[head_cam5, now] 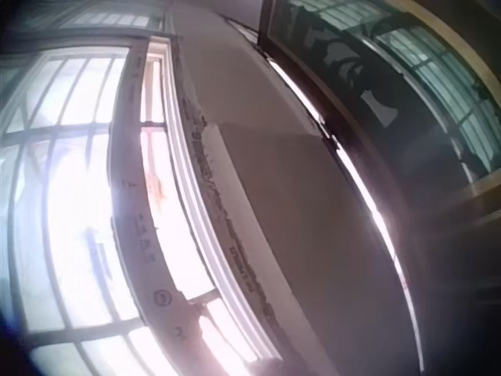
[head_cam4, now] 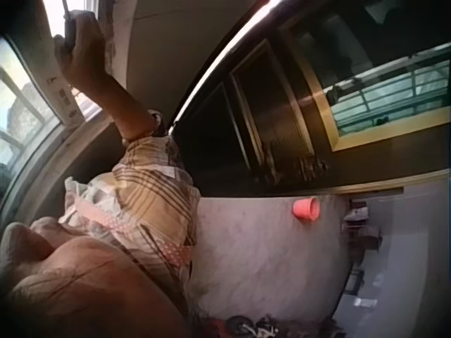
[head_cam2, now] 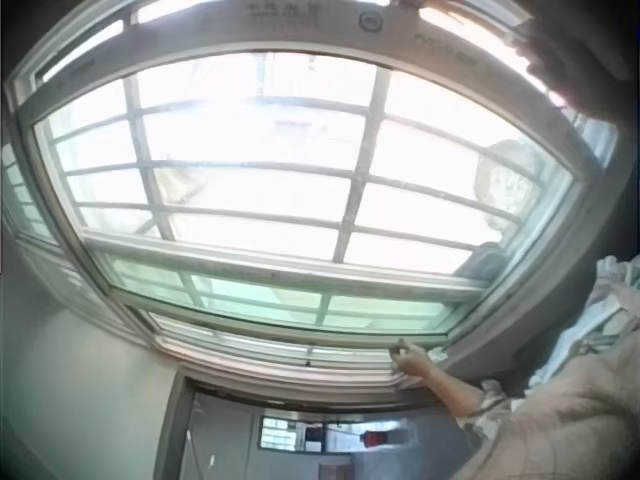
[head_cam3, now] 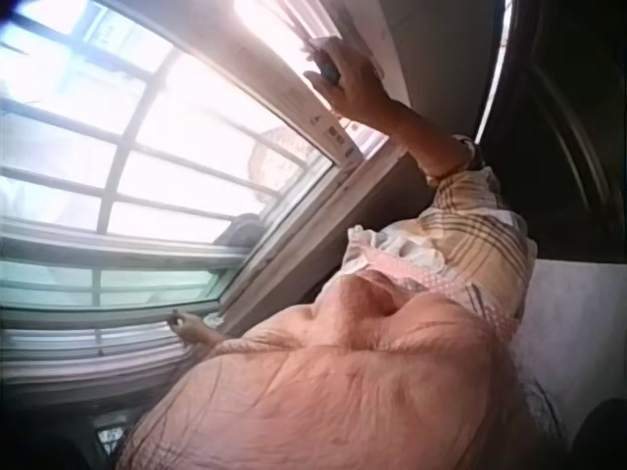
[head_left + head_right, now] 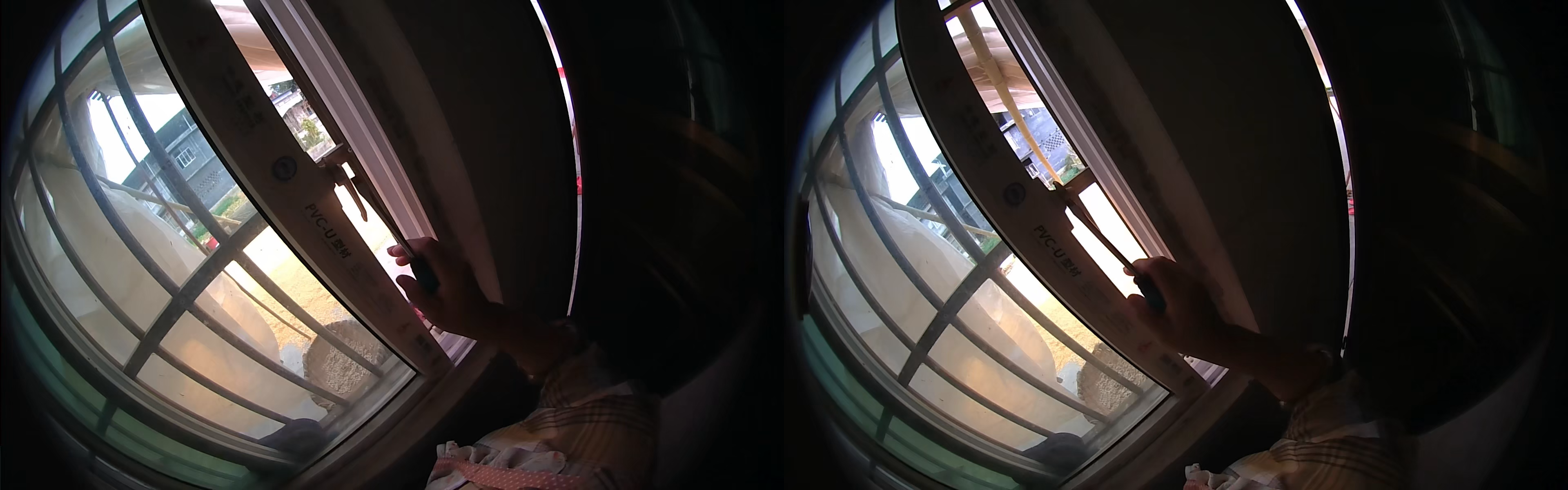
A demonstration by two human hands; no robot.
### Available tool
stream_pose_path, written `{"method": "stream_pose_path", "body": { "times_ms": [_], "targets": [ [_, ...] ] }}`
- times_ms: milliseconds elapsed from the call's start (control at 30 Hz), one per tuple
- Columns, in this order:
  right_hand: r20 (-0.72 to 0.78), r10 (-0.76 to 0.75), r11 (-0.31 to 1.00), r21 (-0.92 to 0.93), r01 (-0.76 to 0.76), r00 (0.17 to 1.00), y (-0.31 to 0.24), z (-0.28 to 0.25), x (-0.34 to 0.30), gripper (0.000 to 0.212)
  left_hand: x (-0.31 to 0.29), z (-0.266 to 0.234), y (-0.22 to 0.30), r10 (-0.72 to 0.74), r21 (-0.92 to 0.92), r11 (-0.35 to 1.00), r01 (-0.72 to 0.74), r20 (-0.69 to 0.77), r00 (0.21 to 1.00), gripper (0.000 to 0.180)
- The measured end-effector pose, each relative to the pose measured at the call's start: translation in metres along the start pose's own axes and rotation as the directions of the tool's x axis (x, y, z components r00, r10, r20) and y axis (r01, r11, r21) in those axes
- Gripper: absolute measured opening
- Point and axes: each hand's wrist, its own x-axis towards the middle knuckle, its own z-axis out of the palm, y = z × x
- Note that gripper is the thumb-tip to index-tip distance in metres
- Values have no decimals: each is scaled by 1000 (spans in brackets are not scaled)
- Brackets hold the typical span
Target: The person uses a screwdriver to adjust screws on a window frame and sash. They repeatedly insert the screwdriver into screw slots, turn it, and wipe the area with a tissue. The person also opens and closes the window during the process.
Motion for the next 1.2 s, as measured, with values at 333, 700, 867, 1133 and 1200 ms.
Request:
{"method": "stream_pose_path", "body": {
  "times_ms": [333,700,867,1133,1200],
  "targets": [
    [-3,70,968,241,-67,998,2,15,39,61,-5,-4,7,2,37,999,0,-47,999,35],
    [71,219,927,295,-231,973,-14,5,64,36,4,5,-26,-40,57,998,41,-15,999,42],
    [-129,38,991,133,-20,991,-31,-8,77,32,11,29,-64,-45,40,998,43,43,998,45],
    [-68,-36,909,413,61,997,-44,-10,148,29,9,28,-78,-11,-116,993,3,-73,997,42],
    [-55,2,935,354,18,998,-60,-31,140,27,21,43,-83,116,52,993,-111,-111,987,39]
  ]
}}
